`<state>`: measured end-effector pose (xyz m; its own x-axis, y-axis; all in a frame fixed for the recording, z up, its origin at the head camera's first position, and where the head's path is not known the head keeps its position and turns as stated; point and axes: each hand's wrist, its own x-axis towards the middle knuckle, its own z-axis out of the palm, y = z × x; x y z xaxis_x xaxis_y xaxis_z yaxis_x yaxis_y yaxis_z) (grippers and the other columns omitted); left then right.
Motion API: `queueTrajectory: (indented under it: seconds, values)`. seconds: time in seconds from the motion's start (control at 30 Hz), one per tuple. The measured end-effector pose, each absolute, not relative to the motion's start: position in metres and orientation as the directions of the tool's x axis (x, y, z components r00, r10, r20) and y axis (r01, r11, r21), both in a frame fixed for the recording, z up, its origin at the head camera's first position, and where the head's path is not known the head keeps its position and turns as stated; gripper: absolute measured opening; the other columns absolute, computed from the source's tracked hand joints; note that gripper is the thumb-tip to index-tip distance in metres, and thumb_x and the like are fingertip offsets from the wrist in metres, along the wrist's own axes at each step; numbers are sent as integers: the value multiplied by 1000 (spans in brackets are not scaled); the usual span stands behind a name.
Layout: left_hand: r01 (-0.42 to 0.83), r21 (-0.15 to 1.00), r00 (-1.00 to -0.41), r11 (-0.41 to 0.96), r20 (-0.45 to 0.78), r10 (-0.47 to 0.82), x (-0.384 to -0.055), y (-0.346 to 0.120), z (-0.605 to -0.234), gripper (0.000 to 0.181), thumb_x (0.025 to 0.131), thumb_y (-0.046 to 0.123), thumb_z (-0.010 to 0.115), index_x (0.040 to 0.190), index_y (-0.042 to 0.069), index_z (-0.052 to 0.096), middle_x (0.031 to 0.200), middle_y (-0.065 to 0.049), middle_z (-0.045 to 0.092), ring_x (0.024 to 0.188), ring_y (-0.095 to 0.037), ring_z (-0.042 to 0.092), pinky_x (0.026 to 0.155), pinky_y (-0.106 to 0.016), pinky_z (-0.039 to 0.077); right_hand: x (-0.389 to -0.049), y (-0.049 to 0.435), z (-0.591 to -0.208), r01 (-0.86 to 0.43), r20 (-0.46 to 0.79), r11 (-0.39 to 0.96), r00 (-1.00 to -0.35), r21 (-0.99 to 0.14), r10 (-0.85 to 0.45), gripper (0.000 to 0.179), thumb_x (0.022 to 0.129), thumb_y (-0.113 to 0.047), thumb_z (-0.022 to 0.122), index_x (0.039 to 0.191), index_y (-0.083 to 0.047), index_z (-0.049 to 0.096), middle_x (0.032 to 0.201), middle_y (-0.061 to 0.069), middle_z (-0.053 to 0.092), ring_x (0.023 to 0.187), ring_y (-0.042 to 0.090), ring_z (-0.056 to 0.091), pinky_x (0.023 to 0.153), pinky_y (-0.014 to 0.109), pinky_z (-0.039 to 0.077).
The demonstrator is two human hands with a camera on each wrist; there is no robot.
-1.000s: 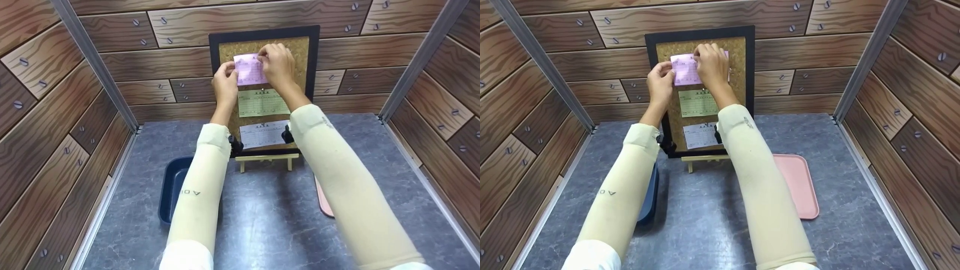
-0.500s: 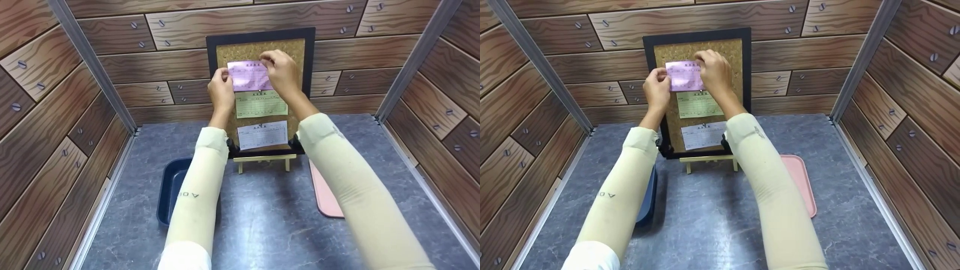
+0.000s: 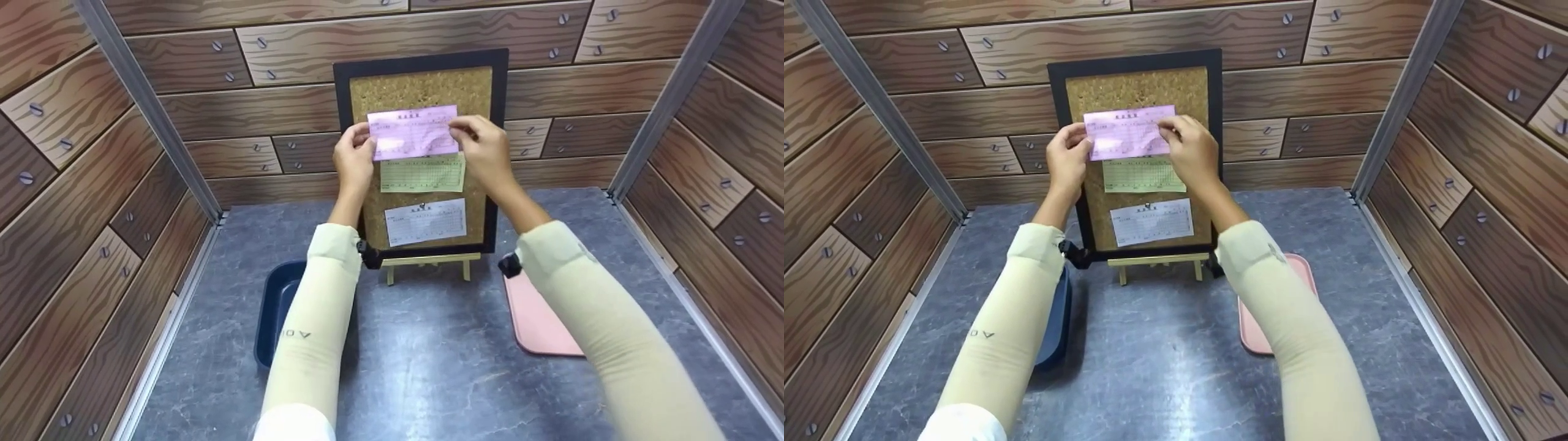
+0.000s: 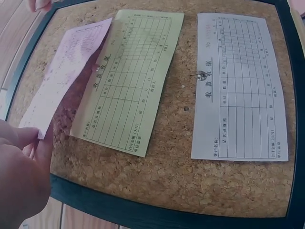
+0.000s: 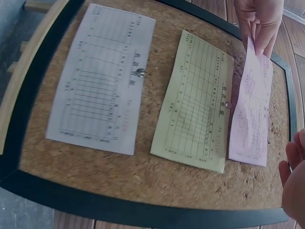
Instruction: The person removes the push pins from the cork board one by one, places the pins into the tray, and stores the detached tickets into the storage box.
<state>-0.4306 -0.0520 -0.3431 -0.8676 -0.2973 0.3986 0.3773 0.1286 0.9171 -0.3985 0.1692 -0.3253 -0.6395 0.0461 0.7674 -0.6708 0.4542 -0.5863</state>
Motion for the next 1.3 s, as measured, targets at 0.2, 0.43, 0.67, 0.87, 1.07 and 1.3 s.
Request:
queueTrajectory:
  seconds: [0.2, 0.43, 0.67, 0.87, 1.07, 1.3]
  values:
    - [436, 900, -872, -24, 415, -258, -419, -54, -344, 27, 92, -10, 61, 118, -6, 67, 106, -21, 70, 93, -15, 63, 78, -21, 52, -381, 182, -337, -696, 775, 397, -628, -598, 66, 13, 90, -1, 71, 101, 5, 75, 98, 19, 74, 78, 5, 59, 73, 16, 49]
    - [449, 887, -878, -113, 414, -240, -395, -62, -344, 27, 93, -8, 62, 119, -4, 66, 108, -19, 70, 93, -16, 64, 79, -24, 54, -357, 200, -352, -697, 771, 374, -632, -612, 82, 13, 88, 4, 72, 100, 7, 74, 96, 23, 73, 78, 1, 60, 73, 13, 50]
    - [461, 871, -877, -169, 418, -235, -366, -73, -351, 27, 92, -7, 64, 119, -5, 66, 103, -15, 70, 90, -15, 64, 78, -24, 54, -334, 220, -371, -670, 747, 366, -655, -646, 119, 13, 87, 5, 73, 99, 8, 74, 96, 23, 74, 78, -3, 62, 73, 11, 51]
    - [464, 860, -876, -213, 410, -252, -343, -84, -361, 27, 90, -8, 65, 117, -6, 66, 95, -8, 69, 86, -14, 64, 77, -24, 55, -300, 225, -376, -654, 744, 402, -658, -641, 116, 12, 85, 12, 71, 98, 14, 71, 92, 25, 73, 77, 0, 62, 72, 11, 49]
    - [440, 869, -884, -225, 375, -280, -319, -98, -376, 27, 90, -8, 65, 117, -3, 67, 100, -11, 70, 88, -15, 65, 76, -25, 57, -280, 240, -395, -599, 706, 431, -694, -674, 140, 12, 87, 11, 70, 99, 12, 72, 91, 12, 75, 77, -2, 63, 71, 9, 49]
    - [435, 878, -878, -203, 362, -314, -293, -122, -402, 27, 91, -6, 66, 119, -4, 66, 101, -10, 69, 88, -15, 66, 75, -24, 57, -281, 276, -447, -497, 637, 474, -745, -727, 196, 15, 87, 6, 72, 102, 5, 75, 92, 2, 76, 78, -5, 62, 73, 7, 49]
